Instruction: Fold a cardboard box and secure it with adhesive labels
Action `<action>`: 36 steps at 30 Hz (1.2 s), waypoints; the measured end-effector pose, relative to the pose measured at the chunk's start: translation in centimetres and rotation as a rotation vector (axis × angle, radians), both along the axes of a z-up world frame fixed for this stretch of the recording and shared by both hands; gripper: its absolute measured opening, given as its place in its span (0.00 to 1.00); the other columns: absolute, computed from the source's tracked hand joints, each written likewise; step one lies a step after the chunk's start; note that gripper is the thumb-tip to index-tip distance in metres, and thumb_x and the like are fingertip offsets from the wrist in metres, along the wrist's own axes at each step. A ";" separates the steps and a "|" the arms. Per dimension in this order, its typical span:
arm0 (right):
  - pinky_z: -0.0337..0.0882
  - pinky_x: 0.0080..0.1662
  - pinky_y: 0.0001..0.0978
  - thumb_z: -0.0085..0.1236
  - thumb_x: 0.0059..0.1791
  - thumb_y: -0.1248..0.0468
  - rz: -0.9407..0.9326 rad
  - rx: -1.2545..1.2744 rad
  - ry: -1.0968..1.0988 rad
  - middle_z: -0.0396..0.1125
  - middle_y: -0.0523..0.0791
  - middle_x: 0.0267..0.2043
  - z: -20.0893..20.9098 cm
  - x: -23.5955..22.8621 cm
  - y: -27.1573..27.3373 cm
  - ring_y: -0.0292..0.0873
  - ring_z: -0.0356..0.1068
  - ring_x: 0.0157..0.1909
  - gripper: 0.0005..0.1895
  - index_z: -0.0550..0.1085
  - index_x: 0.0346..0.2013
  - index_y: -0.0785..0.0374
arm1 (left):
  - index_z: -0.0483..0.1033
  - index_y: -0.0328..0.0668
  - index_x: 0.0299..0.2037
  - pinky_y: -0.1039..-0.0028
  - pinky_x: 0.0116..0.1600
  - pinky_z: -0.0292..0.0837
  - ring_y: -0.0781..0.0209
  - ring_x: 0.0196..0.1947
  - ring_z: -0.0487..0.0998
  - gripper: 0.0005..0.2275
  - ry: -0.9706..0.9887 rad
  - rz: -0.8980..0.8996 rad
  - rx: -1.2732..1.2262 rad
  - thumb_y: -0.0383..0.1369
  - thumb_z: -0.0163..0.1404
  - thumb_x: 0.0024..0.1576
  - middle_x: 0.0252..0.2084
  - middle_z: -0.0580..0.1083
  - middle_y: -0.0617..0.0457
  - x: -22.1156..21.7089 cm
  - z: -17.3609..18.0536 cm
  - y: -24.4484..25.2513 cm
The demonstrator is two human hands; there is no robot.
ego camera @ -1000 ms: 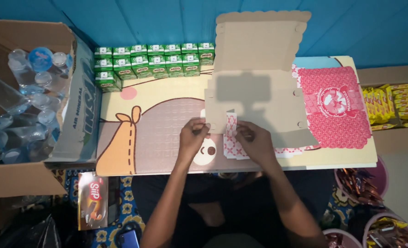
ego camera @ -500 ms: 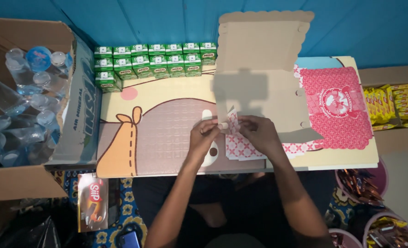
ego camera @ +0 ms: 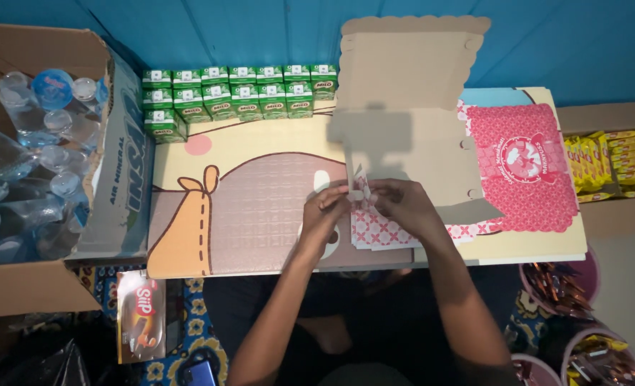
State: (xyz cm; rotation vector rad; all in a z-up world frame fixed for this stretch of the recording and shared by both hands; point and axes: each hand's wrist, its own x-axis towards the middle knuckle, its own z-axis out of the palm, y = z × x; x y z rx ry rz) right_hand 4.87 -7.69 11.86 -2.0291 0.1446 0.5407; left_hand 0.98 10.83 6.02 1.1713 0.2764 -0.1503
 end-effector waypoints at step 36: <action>0.76 0.50 0.51 0.63 0.48 0.63 0.024 0.024 -0.041 0.73 0.61 0.45 -1.7 0.0 -0.4 0.58 0.76 0.48 0.21 0.78 0.56 0.65 | 0.81 0.37 0.48 0.80 0.39 0.74 0.70 0.29 0.77 0.15 0.053 0.047 0.111 0.26 0.58 0.50 0.34 0.82 0.51 0.9 -1.2 -1.7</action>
